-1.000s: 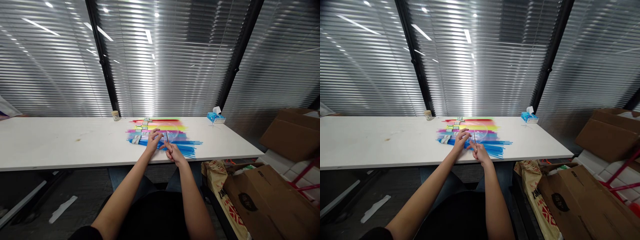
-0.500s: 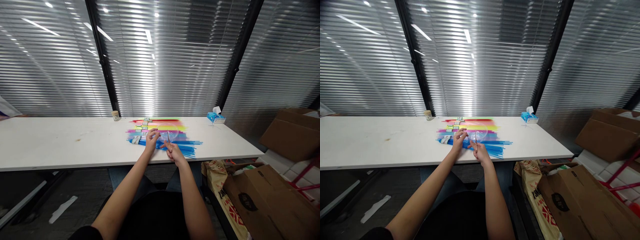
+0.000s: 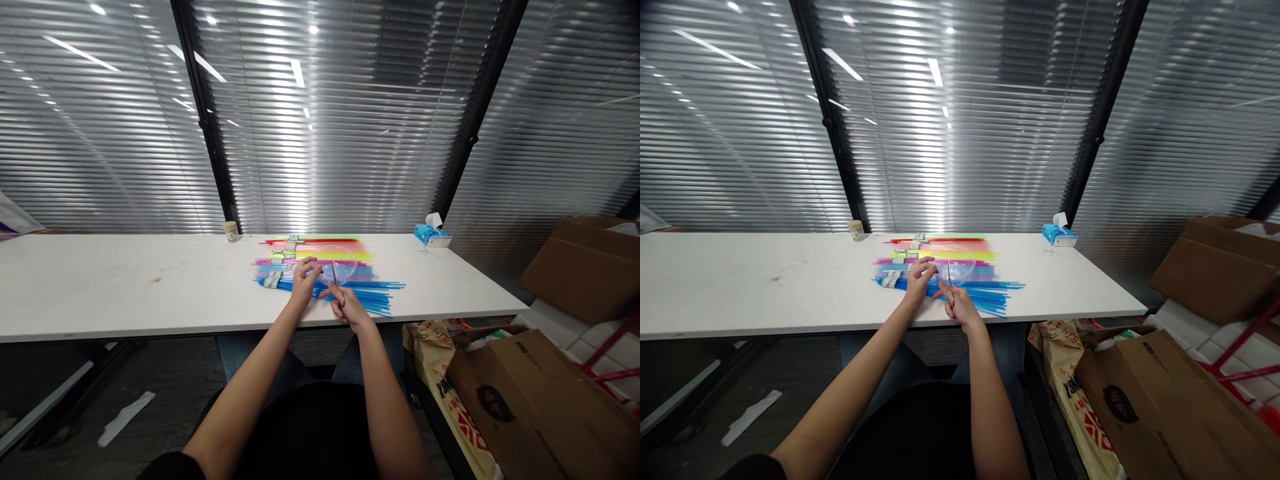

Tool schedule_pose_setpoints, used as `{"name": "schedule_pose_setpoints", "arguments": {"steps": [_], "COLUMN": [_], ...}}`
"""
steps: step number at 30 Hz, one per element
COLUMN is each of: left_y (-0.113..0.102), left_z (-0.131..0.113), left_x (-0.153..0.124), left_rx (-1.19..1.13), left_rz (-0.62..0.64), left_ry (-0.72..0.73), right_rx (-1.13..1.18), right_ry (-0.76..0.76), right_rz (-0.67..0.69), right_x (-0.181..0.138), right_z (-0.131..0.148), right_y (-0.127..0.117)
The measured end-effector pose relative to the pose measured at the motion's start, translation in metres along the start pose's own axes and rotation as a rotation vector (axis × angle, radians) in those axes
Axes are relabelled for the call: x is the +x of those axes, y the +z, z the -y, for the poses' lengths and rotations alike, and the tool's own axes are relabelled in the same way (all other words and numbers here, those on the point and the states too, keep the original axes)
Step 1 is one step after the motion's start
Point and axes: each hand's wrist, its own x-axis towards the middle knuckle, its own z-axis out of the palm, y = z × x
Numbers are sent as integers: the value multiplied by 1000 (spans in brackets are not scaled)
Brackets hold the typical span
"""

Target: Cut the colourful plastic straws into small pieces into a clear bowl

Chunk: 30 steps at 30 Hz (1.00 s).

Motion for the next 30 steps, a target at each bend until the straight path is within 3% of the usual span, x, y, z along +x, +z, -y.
{"name": "schedule_pose_setpoints", "arguments": {"steps": [30], "left_y": [0], "left_z": [-1], "left_x": [-1], "left_rx": [-13], "left_rz": [4], "left_ry": [18], "right_rx": [13], "right_ry": [-31], "right_rz": [-22], "right_x": [1], "right_z": [-4], "right_y": [1]}}
